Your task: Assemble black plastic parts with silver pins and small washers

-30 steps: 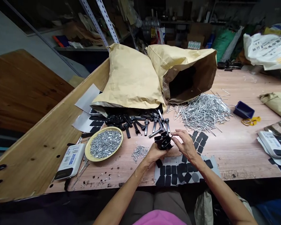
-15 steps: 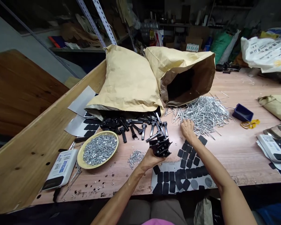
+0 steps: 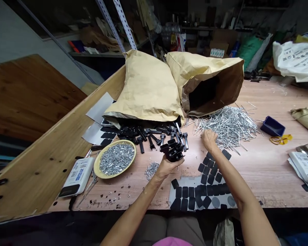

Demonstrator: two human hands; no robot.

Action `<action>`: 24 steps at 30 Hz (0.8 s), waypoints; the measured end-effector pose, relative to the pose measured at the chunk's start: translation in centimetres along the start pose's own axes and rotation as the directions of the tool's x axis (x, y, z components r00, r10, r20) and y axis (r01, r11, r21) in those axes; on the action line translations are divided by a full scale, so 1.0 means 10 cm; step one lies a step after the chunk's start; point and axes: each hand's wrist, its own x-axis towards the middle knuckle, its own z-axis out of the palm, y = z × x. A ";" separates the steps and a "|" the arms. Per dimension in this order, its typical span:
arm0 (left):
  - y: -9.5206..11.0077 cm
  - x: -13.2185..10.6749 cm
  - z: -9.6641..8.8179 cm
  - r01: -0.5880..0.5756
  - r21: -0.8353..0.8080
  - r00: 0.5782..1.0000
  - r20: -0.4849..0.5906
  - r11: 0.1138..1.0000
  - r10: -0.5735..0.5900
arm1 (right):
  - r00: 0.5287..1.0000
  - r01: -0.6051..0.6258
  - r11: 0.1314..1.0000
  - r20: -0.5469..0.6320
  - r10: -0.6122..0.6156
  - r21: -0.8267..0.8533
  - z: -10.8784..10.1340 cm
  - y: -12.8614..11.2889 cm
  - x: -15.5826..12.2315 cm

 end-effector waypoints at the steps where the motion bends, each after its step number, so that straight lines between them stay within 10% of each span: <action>1: 0.00 0.00 0.01 -0.008 0.016 1.000 0.002 1.000 0.008 | 1.000 0.014 1.000 -0.004 -0.014 -0.004 0.00 0.00 -0.04; 11: 0.00 0.01 -0.05 -0.011 0.024 0.997 -0.081 1.000 0.013 | 0.999 -0.009 1.000 -0.040 0.008 -0.025 -0.21 0.03 -0.31; 14: 0.01 0.05 -0.10 -0.015 0.048 0.996 -0.086 0.999 0.019 | 0.976 0.165 0.985 -0.150 -0.156 0.053 -0.38 0.21 -0.55; 18: 0.05 0.06 -0.07 -0.020 0.090 0.998 -0.055 0.996 0.025 | 0.763 0.573 0.809 -0.446 -0.468 0.132 -0.56 0.33 -0.95; 24: 0.10 0.04 0.01 -0.061 0.101 0.998 0.000 0.993 0.061 | 0.583 0.641 0.721 -0.443 -0.681 -0.264 -0.66 0.24 -1.19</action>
